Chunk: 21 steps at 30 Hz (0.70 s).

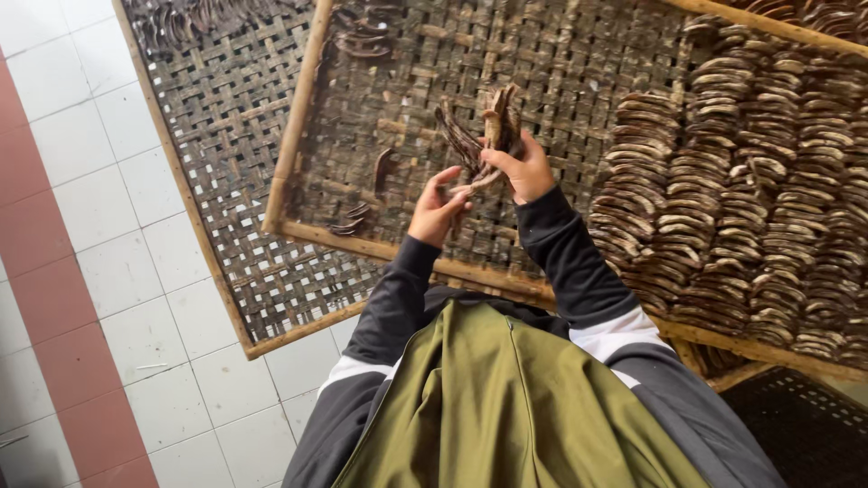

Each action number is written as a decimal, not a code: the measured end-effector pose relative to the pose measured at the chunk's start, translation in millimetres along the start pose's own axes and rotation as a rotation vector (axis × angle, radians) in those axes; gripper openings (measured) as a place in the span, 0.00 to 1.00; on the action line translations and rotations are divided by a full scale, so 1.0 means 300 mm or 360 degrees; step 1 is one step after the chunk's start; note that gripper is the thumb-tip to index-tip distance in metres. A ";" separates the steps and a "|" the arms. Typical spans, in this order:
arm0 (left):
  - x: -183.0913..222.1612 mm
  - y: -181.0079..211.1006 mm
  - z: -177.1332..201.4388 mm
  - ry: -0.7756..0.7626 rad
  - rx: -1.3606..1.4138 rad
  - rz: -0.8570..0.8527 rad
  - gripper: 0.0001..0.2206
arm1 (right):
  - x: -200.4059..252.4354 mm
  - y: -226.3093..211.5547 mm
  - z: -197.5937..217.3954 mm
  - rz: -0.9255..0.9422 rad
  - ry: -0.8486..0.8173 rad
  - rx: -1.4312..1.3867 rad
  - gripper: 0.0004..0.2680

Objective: The person sorts dried food items on woven bamboo trays by hand, moving individual pieces between trays and gathering them into small stacks.

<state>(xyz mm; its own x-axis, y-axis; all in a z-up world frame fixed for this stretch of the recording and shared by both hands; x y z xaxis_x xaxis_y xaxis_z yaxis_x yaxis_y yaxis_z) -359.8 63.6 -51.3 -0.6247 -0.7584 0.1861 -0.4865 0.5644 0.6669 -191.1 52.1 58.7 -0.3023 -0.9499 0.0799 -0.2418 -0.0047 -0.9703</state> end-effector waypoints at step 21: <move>-0.044 0.005 -0.668 0.0211 -0.0916 -0.0668 0.13 | 0.178 -0.145 0.540 0.0124 -0.0174 -0.0049 0.04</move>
<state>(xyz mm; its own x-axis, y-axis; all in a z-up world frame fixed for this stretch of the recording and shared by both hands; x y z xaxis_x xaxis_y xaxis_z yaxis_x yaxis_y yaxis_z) -229.8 9.2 91.9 -0.3586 -0.9273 -0.1071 -0.2476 -0.0162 0.9687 -47.5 -48.9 68.2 -0.2197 -0.9753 -0.0225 -0.2503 0.0787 -0.9650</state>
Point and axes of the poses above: each hand's wrist, its own x-axis away from the middle knuckle, its own z-axis out of the back of the hand, y = z × x, the point moved 10 cm from there along -x, towards the middle knuckle, and after that the axes turned 7 degrees about x, right-handed, at the moved point
